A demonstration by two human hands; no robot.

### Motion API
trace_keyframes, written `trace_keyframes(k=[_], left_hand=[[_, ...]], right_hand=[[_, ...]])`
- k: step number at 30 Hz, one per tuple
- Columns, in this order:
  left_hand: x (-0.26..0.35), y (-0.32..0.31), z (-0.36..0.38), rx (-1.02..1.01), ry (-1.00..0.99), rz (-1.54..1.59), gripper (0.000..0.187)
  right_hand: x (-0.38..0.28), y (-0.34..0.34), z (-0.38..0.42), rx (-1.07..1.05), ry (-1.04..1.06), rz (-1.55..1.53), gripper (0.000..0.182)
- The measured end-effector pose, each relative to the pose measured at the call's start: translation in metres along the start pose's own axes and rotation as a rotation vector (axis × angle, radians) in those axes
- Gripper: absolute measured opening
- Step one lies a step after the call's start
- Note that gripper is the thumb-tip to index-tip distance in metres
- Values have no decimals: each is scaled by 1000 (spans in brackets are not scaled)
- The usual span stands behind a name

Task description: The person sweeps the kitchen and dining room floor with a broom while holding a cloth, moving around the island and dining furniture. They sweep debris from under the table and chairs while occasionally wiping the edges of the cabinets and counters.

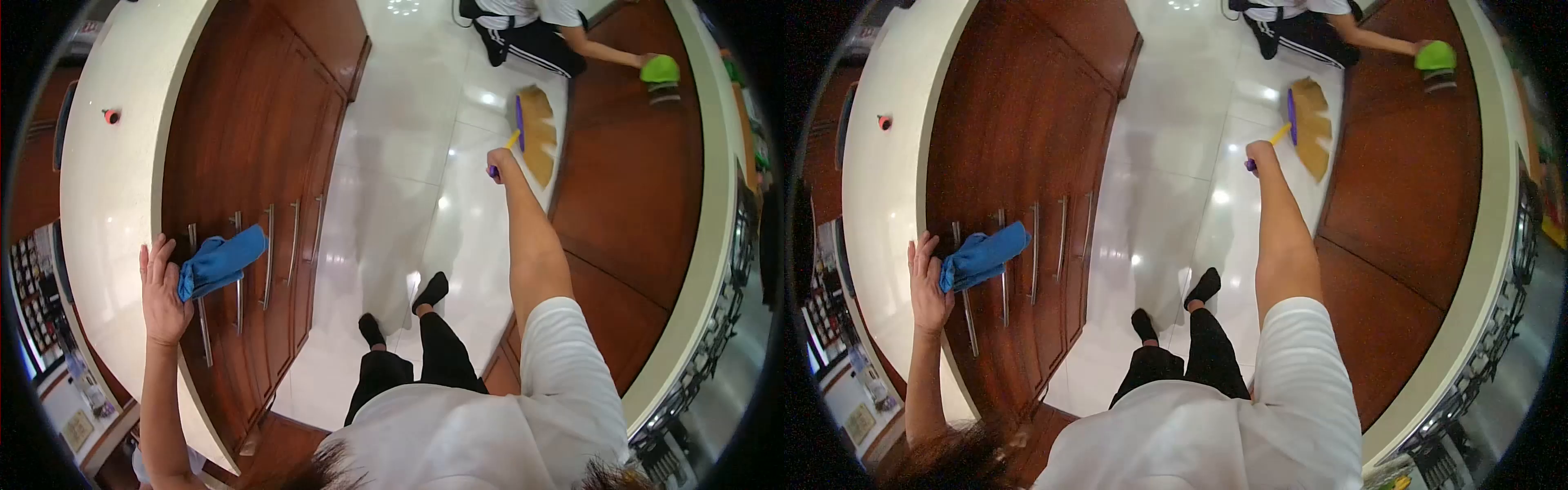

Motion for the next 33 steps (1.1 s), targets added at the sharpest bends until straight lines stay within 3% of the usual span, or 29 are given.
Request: trace_keyframes(k=[1, 2, 3, 4, 6, 7, 9, 10, 13, 16, 17, 19, 21, 22, 23, 24, 25, 27, 28, 30, 31, 32, 33], left_hand=[[-1, -3, 1, -14, 8, 0, 13], [-1, -4, 1, -12, 9, -2, 13], [-2, -4, 1, -3, 8, -7, 12], [-2, -5, 1, -5, 9, -11, 12], [-1, -5, 1, 6, 11, -28, 12], [0, -4, 1, 8, 6, -28, 12], [1, -1, 1, 18, 0, -6, 13], [2, 0, 1, 25, -7, 0, 13], [2, 4, 6, 45, -17, 22, 14], [5, 18, 12, 137, -88, 90, 15], [4, 21, 14, 145, -79, 105, 15], [3, 23, 19, 165, -72, 108, 15], [1, 25, 24, 185, -84, 128, 16], [0, 27, 27, 205, -94, 125, 16], [-2, 28, 29, 213, -92, 133, 16], [-4, 27, 31, 215, -99, 145, 16], [-5, 27, 33, 216, -106, 156, 16], [-8, 25, 35, 202, -92, 229, 13], [-9, 25, 36, 204, -90, 250, 12], [-13, 25, 32, 206, -89, 264, 12], [-15, 23, 31, 187, -86, 263, 12], [-15, 21, 29, 166, -84, 264, 13], [-15, 19, 28, 159, -85, 264, 13]], right_hand=[[0, -18, -36, -68, -1, 109, 8], [-41, -25, 54, 125, -17, -317, 8], [-60, -35, 50, 175, 62, -411, 7], [-85, -57, 47, -1, 52, -186, 6], [-131, -67, 75, -189, 407, -557, 9], [-138, -61, 87, -185, 406, -561, 9], [-127, -44, 91, -113, 174, -580, 16], [-117, -37, 97, -233, 253, -671, 21], [-48, 23, 154, -161, 380, -582, 27], [56, 59, 224, 127, 513, 6, 31], [110, 60, 265, 120, 455, -156, 29], [199, 59, 383, 232, 314, -80, 13], [300, 51, 493, 327, -117, -154, 16], [366, 45, 531, 261, -191, -143, 16], [412, 31, 579, 324, -202, -338, 17], [421, 7, 621, 262, -359, -22, 13], [427, -28, 660, 238, -394, -370, 13], [484, -88, 691, 92, -560, -572, 15], [487, -114, 687, -12, -669, -581, 14], [546, -170, 646, -209, -837, -887, 16], [574, -201, 621, -303, -890, -1188, 17], [532, -206, 591, -429, -574, -1297, 18], [458, -205, 563, -329, -418, -1291, 18]])
Point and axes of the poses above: each hand's wrist, its own z-axis away from the middle knuckle, its own y-axis out of the back of the hand, x = y × z, the point moved 9 cm from there along -z, towards the middle knuckle, and after that the axes turned 9 degrees about -z, right-handed, at the moved point
